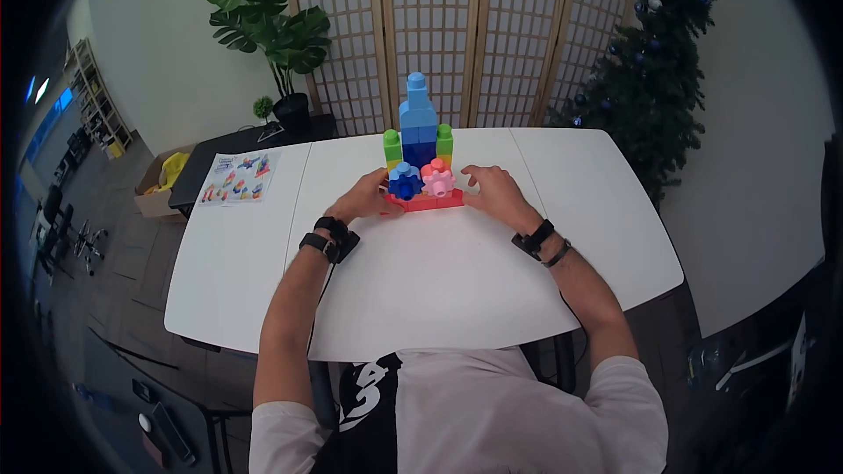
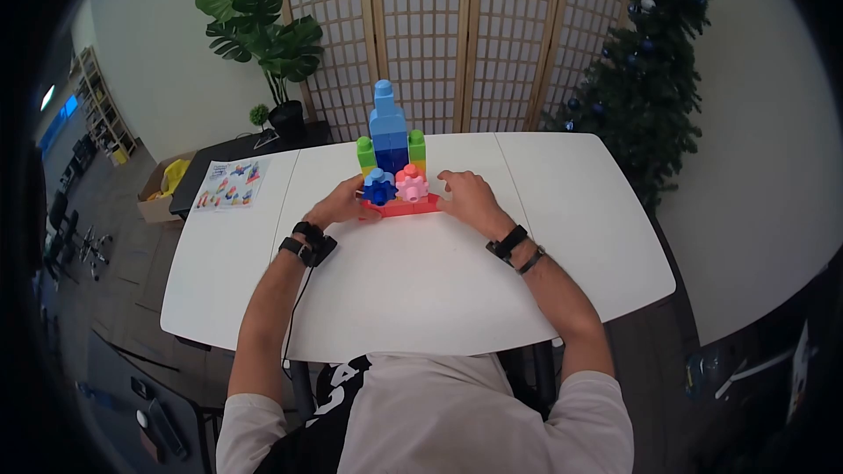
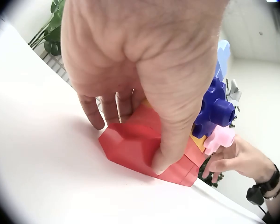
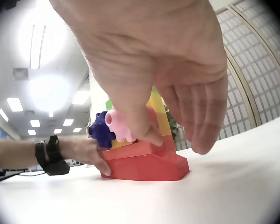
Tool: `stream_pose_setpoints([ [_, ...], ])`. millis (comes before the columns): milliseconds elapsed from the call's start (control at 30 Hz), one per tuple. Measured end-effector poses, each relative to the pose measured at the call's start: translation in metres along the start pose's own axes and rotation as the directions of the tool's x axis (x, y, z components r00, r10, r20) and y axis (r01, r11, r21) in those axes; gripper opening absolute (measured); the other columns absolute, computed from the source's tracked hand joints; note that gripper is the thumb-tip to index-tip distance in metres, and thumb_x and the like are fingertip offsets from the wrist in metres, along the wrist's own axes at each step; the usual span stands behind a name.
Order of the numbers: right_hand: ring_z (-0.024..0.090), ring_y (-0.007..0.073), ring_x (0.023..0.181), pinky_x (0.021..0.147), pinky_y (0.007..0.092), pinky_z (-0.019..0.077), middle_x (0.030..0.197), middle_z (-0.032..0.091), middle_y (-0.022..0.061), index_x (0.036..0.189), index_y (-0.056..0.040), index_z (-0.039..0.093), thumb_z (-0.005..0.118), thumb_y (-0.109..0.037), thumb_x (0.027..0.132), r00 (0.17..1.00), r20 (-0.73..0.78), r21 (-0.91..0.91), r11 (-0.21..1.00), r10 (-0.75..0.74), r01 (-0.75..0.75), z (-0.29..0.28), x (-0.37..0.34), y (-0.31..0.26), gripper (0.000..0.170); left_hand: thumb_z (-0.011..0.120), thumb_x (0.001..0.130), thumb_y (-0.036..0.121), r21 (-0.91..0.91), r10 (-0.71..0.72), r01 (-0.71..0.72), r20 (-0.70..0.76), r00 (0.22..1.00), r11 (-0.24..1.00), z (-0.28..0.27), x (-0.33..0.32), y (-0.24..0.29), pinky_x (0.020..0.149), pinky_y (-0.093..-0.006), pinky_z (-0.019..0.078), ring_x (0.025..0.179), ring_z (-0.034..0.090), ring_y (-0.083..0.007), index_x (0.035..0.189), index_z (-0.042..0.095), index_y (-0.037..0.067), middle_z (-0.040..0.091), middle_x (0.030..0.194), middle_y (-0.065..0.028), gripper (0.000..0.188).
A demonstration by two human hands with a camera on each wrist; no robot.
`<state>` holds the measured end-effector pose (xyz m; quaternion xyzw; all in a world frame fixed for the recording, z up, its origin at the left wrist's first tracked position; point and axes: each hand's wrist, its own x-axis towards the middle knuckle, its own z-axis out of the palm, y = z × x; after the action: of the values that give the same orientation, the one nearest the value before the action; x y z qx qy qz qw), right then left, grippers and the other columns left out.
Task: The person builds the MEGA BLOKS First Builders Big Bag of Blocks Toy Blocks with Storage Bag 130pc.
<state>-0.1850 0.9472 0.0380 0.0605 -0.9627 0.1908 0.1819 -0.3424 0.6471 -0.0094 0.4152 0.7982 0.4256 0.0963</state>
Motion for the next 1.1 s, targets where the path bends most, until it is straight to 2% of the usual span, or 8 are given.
stream_pose_setpoints([
  [67,0.076,0.0377,0.100,0.089,0.0444,0.0616,0.111,0.076,0.0207,0.132,-0.0010,0.069,0.086,-0.019,0.078,0.995,0.026,0.171,0.982,-0.092,0.086,0.012,0.010,0.014,0.060,0.099,0.072,0.015,-0.050,-0.059,0.059,-0.001,0.998,0.997,0.000,-0.002,0.008,0.095,-0.0356,0.0572,0.108,0.068,-0.0232,0.136,0.064,0.006,0.072,0.119,-0.0089,0.074],
  [200,0.073,0.0328,0.109,0.096,0.0402,0.0582,0.122,0.074,0.0201,0.138,0.0018,0.064,0.090,-0.019,0.074,0.970,0.219,0.321,0.947,-0.102,0.027,0.018,0.032,0.015,0.073,0.096,0.077,0.010,-0.030,-0.182,0.184,0.045,0.982,0.983,-0.004,-0.007,0.024,0.095,-0.0356,0.0590,0.107,0.071,-0.0185,0.149,0.061,0.010,0.073,0.127,-0.0069,0.080],
  [267,0.070,0.0274,0.112,0.101,0.0368,0.0544,0.121,0.075,0.0150,0.138,0.0012,0.065,0.093,-0.021,0.072,0.878,0.478,0.421,0.875,0.012,-0.241,0.010,0.041,0.003,0.074,0.095,0.079,0.014,0.023,-0.189,0.188,0.041,0.981,0.982,-0.004,-0.007,0.026,0.091,-0.0339,0.0595,0.100,0.071,-0.0167,0.147,0.063,0.010,0.074,0.125,-0.0072,0.075],
  [500,0.070,0.0258,0.112,0.099,0.0352,0.0542,0.122,0.074,0.0138,0.134,0.0040,0.066,0.099,-0.029,0.070,0.899,0.439,0.419,0.886,-0.006,-0.199,0.031,0.059,0.018,0.079,0.095,0.080,0.016,0.036,-0.218,0.218,-0.006,0.976,0.975,-0.001,0.001,0.018,0.084,-0.0309,0.0583,0.091,0.070,-0.0153,0.143,0.065,0.009,0.075,0.118,-0.0054,0.070],
  [567,0.070,0.0260,0.116,0.102,0.0353,0.0534,0.125,0.074,0.0139,0.135,0.0044,0.065,0.100,-0.030,0.069,0.888,0.458,0.391,0.890,0.032,-0.234,0.038,0.063,0.022,0.083,0.097,0.076,0.022,-0.045,-0.257,0.258,0.024,0.966,0.965,-0.002,0.002,0.019,0.106,-0.0378,0.0528,0.117,0.066,-0.0248,0.143,0.064,0.007,0.073,0.128,-0.0102,0.076],
  [600,0.071,0.0272,0.114,0.101,0.0360,0.0543,0.124,0.075,0.0146,0.134,0.0035,0.067,0.100,-0.032,0.067,0.898,0.438,0.407,0.883,0.036,-0.234,0.042,0.063,0.023,0.083,0.097,0.076,0.024,-0.035,-0.270,0.270,0.015,0.963,0.962,-0.002,0.002,0.019,0.109,-0.0385,0.0516,0.121,0.066,-0.0252,0.142,0.064,0.006,0.072,0.131,-0.0109,0.077],
  [900,0.068,0.0275,0.126,0.108,0.0368,0.0527,0.135,0.073,0.0134,0.145,-0.0008,0.061,0.101,-0.029,0.068,0.918,0.393,0.563,0.801,-0.044,-0.203,0.050,0.062,0.022,0.091,0.098,0.078,0.032,-0.068,-0.186,0.187,0.021,0.982,0.980,0.001,0.006,0.002,0.107,-0.0362,0.0487,0.113,0.061,-0.0229,0.145,0.062,0.009,0.069,0.126,-0.0081,0.080],
  [1100,0.065,0.0334,0.132,0.114,0.0404,0.0500,0.143,0.068,0.0155,0.154,-0.0057,0.052,0.096,-0.049,0.072,0.924,0.361,0.374,0.927,-0.125,-0.021,0.045,0.061,0.010,0.102,0.097,0.080,0.036,-0.045,-0.081,0.082,0.023,0.996,0.996,0.007,0.007,0.004,0.112,-0.0412,0.0494,0.126,0.062,-0.0275,0.145,0.060,0.010,0.065,0.137,-0.0112,0.079],
])
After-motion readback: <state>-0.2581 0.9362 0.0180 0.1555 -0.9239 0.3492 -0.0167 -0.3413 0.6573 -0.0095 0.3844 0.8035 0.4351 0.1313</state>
